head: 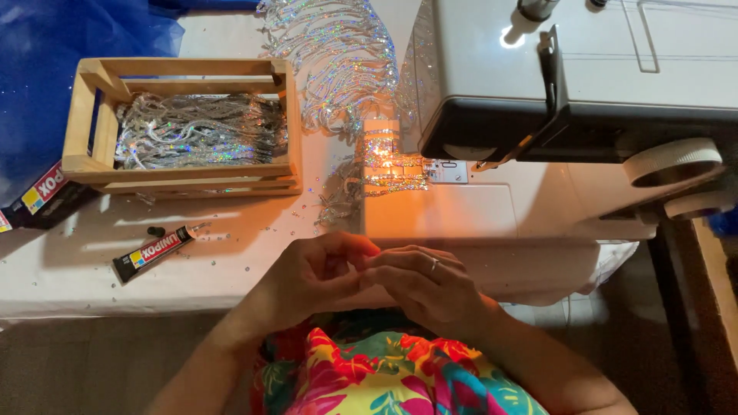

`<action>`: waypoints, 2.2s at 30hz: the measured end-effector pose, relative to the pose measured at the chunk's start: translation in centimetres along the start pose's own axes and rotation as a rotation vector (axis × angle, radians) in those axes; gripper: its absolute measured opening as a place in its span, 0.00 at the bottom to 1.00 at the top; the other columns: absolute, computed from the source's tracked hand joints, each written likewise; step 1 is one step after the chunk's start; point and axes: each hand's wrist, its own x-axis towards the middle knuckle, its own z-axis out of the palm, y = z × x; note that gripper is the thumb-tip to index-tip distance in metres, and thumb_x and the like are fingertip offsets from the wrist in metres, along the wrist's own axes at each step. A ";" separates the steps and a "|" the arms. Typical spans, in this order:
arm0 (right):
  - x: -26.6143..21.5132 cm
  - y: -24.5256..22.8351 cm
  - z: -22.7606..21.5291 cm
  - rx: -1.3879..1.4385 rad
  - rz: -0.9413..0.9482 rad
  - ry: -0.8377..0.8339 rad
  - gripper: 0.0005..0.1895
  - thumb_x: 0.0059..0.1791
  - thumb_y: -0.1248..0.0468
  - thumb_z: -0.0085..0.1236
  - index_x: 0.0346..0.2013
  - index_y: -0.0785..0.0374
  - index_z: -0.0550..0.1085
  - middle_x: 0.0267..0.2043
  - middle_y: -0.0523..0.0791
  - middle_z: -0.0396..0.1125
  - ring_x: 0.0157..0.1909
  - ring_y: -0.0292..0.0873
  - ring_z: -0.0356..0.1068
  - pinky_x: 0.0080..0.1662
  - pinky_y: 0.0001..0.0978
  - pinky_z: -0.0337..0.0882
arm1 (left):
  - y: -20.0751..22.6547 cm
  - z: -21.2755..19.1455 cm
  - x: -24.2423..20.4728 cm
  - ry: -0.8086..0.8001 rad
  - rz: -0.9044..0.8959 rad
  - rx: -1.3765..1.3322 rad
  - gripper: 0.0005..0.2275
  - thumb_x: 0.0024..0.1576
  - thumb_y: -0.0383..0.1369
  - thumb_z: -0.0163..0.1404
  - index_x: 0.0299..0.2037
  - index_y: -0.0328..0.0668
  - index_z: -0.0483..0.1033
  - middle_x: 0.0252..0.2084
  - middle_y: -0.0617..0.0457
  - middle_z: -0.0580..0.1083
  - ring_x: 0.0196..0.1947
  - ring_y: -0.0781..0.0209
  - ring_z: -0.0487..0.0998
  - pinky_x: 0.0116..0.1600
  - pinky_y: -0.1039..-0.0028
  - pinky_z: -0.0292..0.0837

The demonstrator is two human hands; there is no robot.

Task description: The person is manually applying individual sequins to a decorative fabric strip using adhesive.

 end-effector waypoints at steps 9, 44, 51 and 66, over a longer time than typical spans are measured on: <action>-3.2 -1.0 -2.0 0.498 0.944 0.241 0.25 0.39 0.77 0.65 0.49 0.65 0.69 0.48 0.54 0.75 0.47 0.48 0.78 0.47 0.36 0.83 | 1.0 3.9 -0.5 0.346 0.282 0.300 0.02 0.51 0.28 0.60 0.32 0.44 0.84 0.25 0.60 0.71 0.19 0.74 0.59 0.27 0.81 0.56; 1.5 8.8 -8.2 -0.506 -0.150 -0.231 0.19 0.44 0.73 0.62 0.24 0.55 0.59 0.21 0.44 0.66 0.18 0.47 0.62 0.26 0.34 0.63 | -1.7 1.0 9.7 0.359 1.121 1.349 0.03 0.57 0.27 0.51 0.34 0.49 0.75 0.32 0.58 0.63 0.27 0.62 0.68 0.26 0.75 0.67; 1.3 9.4 -8.3 -0.518 -0.173 -0.301 0.19 0.44 0.74 0.61 0.25 0.53 0.59 0.21 0.41 0.62 0.17 0.44 0.60 0.25 0.33 0.62 | -1.6 1.2 9.6 0.362 1.084 1.442 0.05 0.54 0.24 0.52 0.31 0.49 0.73 0.31 0.59 0.63 0.25 0.62 0.65 0.25 0.75 0.63; -0.2 9.8 -8.7 -0.580 -0.051 -0.347 0.05 0.49 0.64 0.59 0.31 0.57 0.70 0.20 0.43 0.60 0.21 0.50 0.65 0.27 0.41 0.68 | -1.2 1.4 9.6 0.316 1.047 1.418 0.06 0.55 0.24 0.54 0.28 0.46 0.73 0.27 0.60 0.61 0.24 0.61 0.64 0.25 0.77 0.62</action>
